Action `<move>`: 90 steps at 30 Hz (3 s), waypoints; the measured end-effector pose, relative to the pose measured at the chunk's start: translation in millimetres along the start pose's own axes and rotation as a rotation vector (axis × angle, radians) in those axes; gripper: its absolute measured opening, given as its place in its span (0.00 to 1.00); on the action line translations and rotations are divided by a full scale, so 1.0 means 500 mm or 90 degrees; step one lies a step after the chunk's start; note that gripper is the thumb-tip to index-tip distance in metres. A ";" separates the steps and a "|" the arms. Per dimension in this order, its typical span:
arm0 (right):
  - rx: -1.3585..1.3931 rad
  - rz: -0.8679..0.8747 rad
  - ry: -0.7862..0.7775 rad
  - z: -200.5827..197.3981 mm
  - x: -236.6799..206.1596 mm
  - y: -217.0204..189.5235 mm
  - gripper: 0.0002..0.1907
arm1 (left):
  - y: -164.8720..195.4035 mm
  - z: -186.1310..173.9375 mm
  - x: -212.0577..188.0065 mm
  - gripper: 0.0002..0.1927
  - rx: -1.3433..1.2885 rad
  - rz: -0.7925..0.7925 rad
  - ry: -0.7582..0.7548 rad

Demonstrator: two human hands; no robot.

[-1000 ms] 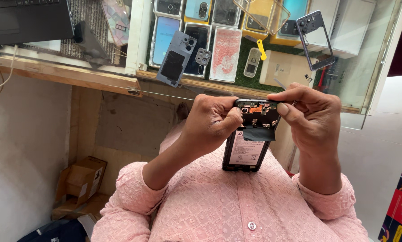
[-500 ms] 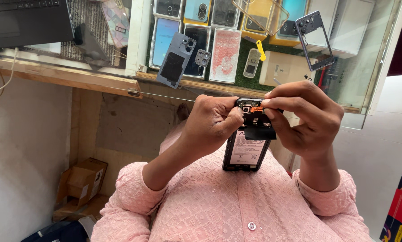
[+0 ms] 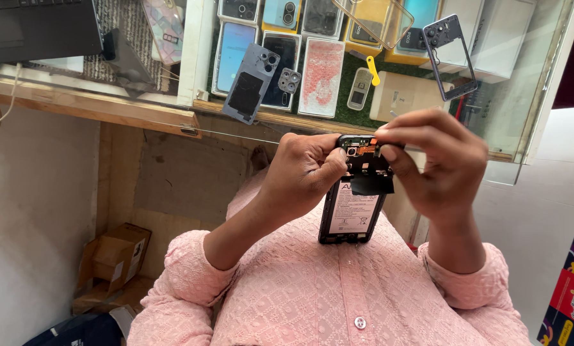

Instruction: The person disassembles a smartphone, removes the battery and internal components, then reassembles the device by reconnecting the motherboard and securing internal parts. The person uses tweezers and a screwdriver to manipulate small connectors and screws during the repair.

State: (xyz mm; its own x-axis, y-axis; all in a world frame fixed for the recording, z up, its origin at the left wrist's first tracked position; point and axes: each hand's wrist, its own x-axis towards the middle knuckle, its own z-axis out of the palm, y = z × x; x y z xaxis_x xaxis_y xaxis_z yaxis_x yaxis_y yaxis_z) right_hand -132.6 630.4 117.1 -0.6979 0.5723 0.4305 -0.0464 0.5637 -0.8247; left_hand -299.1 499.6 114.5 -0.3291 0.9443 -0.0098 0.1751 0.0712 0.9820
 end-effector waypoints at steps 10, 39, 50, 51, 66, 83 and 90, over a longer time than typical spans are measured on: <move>0.204 0.209 -0.088 -0.013 0.015 0.017 0.06 | 0.002 0.007 0.002 0.12 -0.043 0.002 -0.036; 0.520 0.380 -0.087 0.003 -0.008 0.075 0.09 | -0.014 0.012 -0.004 0.15 -0.105 0.003 -0.032; 0.469 0.351 -0.113 -0.014 -0.001 0.084 0.10 | -0.003 0.024 0.010 0.18 -0.121 -0.048 -0.019; 0.458 0.351 -0.111 -0.018 -0.003 0.084 0.10 | -0.004 0.025 0.009 0.18 -0.131 -0.049 -0.021; 0.199 0.058 -0.213 -0.033 0.025 0.044 0.39 | -0.070 0.020 0.051 0.12 -0.148 -0.082 -0.062; 0.311 0.304 -0.082 -0.033 0.004 0.089 0.18 | -0.106 0.021 0.068 0.15 -0.379 -0.135 -0.133; 0.351 0.299 -0.084 -0.030 0.018 0.097 0.16 | -0.111 0.010 0.066 0.13 -0.354 -0.130 -0.136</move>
State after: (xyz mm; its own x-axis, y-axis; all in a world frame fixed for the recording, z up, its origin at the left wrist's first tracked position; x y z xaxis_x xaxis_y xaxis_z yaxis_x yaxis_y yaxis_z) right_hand -130.3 671.7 86.5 -0.8116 0.5833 -0.0325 -0.0499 -0.1246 -0.9910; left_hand -314.9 528.5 58.5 -0.1024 0.9767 -0.1888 -0.3992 0.1335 0.9071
